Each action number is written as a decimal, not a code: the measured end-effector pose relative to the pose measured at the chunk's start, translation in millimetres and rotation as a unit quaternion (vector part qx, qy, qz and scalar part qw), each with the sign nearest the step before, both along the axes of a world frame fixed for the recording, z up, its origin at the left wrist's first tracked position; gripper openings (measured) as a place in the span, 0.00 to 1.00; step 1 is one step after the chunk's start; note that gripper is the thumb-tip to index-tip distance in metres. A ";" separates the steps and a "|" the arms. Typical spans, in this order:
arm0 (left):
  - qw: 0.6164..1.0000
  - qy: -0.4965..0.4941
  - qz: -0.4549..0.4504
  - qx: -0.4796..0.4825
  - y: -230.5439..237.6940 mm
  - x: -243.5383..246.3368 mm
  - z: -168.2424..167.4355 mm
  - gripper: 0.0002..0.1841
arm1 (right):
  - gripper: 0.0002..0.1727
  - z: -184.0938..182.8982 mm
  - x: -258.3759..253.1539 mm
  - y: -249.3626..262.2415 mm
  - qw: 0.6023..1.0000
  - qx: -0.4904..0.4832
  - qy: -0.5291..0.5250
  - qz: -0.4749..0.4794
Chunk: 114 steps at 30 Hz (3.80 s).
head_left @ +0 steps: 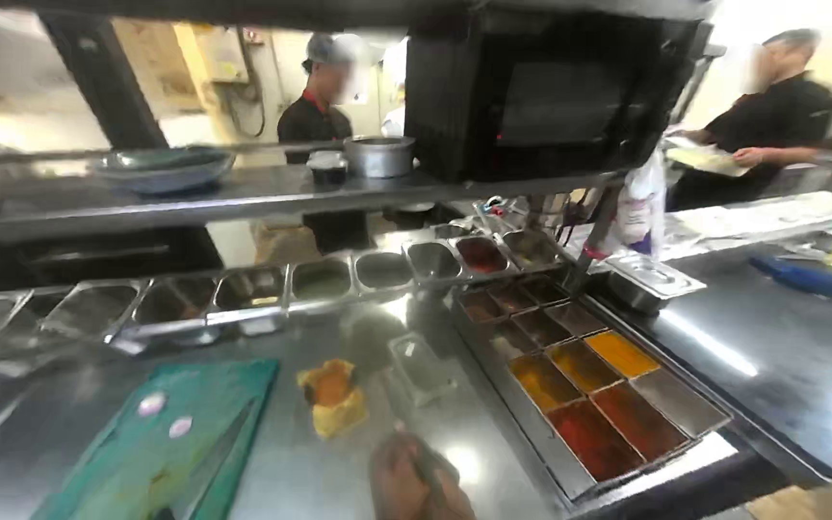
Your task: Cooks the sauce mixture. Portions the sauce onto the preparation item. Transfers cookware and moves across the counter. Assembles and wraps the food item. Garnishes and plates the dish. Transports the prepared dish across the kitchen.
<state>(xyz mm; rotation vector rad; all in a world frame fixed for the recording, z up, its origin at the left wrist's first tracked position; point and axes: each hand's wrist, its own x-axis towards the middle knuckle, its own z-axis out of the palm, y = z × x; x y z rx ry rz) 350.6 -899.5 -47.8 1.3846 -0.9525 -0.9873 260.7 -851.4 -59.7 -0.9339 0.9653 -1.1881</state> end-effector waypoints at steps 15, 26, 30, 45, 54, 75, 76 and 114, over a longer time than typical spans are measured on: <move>0.897 0.332 0.021 0.293 -63.4 -92.2 -21.0 0.45 | 0.15 -13.0 -154.6 -73.1 0.699 -0.417 0.579 -0.042; 0.961 -0.202 0.071 0.174 -56.8 120.0 -70.2 0.36 | 0.49 -43.3 57.6 -176.7 0.916 -0.002 0.364 0.166; 0.962 -0.174 0.033 0.209 -56.8 126.9 -64.5 0.22 | 0.39 -55.6 70.4 -185.3 0.905 0.000 0.388 0.173; 0.895 0.359 0.082 0.252 -44.4 113.1 -20.6 0.19 | 0.24 -28.3 13.0 -130.5 0.720 -0.477 0.479 0.158; 0.897 0.394 0.017 0.201 -41.4 121.6 -16.6 0.17 | 0.14 -16.3 31.5 -164.7 0.773 -0.418 0.434 0.198; 0.890 0.359 0.062 0.275 -59.7 121.7 -13.0 0.16 | 0.12 -1.4 48.6 -200.8 0.702 -0.444 0.486 0.272; 0.887 0.358 0.067 0.285 -60.8 122.3 -12.8 0.17 | 0.13 0.8 46.0 -201.4 0.697 -0.448 0.482 0.284; 0.876 0.386 0.111 0.267 -53.5 113.9 -20.6 0.15 | 0.13 -30.8 29.4 -145.8 0.836 -0.345 0.389 0.175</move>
